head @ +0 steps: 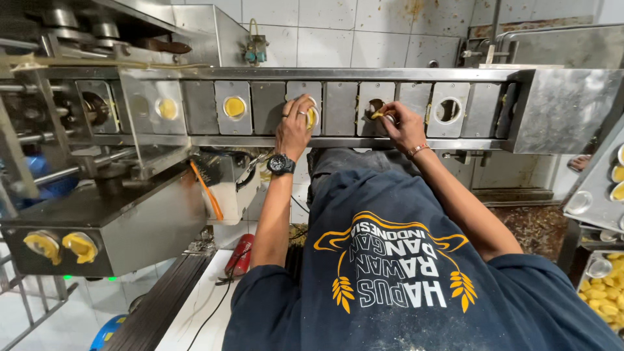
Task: The person places small yellow circular baked goods from a tray into individual slots on a moving conveyor belt using their hands.
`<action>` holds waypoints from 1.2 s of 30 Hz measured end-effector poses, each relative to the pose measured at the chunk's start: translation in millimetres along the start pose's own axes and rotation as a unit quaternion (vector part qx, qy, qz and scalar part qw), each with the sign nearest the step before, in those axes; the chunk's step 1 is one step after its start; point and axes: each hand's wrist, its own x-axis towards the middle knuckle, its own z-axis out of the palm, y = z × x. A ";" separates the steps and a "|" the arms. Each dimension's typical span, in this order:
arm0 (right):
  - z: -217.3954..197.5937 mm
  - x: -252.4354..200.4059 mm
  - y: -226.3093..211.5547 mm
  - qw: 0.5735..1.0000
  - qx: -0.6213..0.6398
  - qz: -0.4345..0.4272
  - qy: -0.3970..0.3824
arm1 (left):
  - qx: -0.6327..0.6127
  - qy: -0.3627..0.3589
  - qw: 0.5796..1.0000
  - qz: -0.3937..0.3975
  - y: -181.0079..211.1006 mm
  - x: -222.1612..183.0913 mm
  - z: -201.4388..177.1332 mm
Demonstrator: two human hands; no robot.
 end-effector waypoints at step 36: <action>-24.4 -0.1 -46.9 0.990 0.110 -0.053 0.076 | 0.005 0.159 0.987 0.007 16.1 -23.9 43.6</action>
